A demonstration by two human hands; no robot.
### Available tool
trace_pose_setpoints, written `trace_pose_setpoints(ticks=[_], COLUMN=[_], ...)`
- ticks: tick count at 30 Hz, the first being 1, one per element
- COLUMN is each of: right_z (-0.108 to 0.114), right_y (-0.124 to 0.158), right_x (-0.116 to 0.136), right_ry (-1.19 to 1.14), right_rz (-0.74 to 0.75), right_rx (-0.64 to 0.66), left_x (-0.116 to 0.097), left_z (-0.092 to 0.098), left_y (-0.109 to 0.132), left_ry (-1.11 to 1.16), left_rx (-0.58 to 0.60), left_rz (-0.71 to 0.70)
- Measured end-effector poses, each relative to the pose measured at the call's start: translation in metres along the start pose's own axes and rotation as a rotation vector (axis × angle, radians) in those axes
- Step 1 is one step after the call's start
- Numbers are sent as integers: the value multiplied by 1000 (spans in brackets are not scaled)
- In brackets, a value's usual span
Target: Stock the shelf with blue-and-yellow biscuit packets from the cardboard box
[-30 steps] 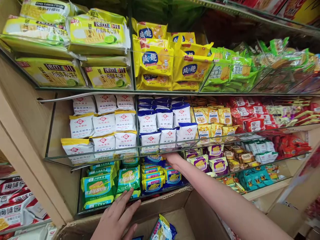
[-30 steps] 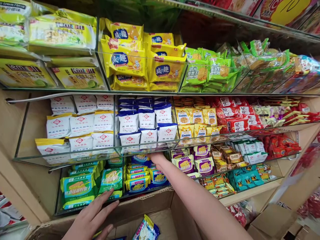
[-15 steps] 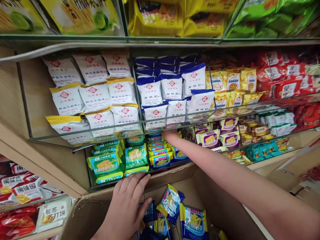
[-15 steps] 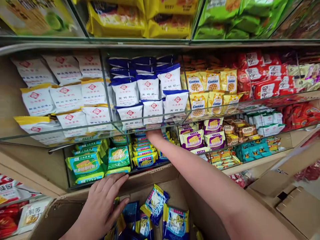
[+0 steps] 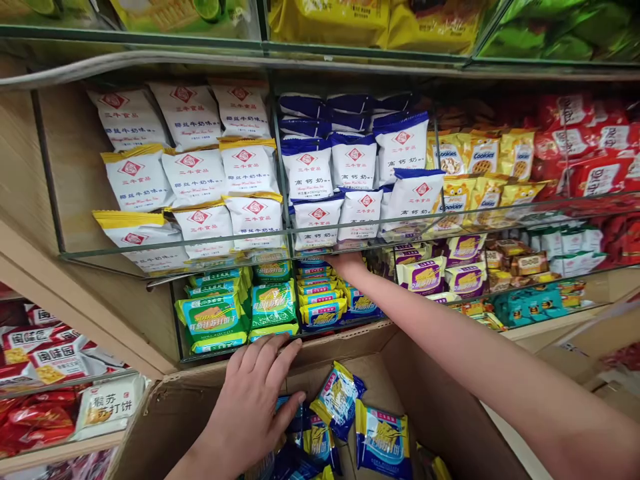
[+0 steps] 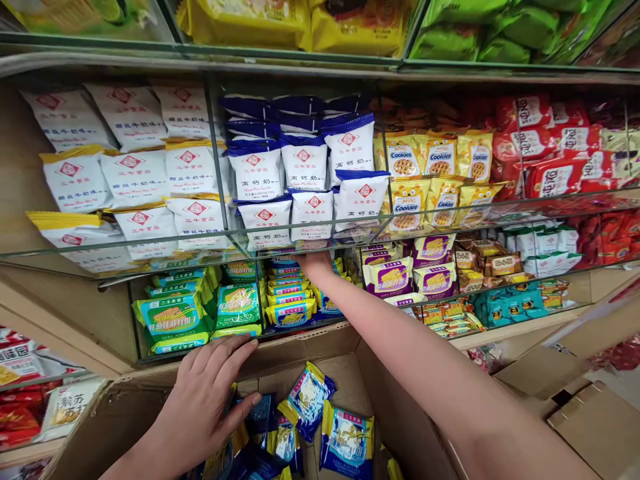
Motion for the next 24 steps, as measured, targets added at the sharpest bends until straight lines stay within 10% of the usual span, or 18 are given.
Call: trace_pose_setpoints(ticks=[9, 15, 18, 24], right_z=[26, 59, 58, 39], right_y=[22, 115, 168, 207], right_x=[10, 40, 57, 52], right_ry=[11, 74, 118, 278], right_rz=[-33, 286, 474, 515], right_rx=[33, 68, 394, 743], left_x=[4, -10, -41, -81], left_z=[1, 10, -4, -66], left_y=[-2, 15, 26, 7], left_ry=[17, 35, 220, 335], left_rx=[53, -38, 45, 471], left_rz=[-22, -217, -398, 75])
Point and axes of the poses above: each hand's wrist, its own y-axis away from the middle knuckle, its own z-axis out of the back of the hand, x = y × z, the point moved 2 cm from there along -y, towards the middle knuckle, and after that the axes turned 13 degrees about -y, right-handed, at the moved point
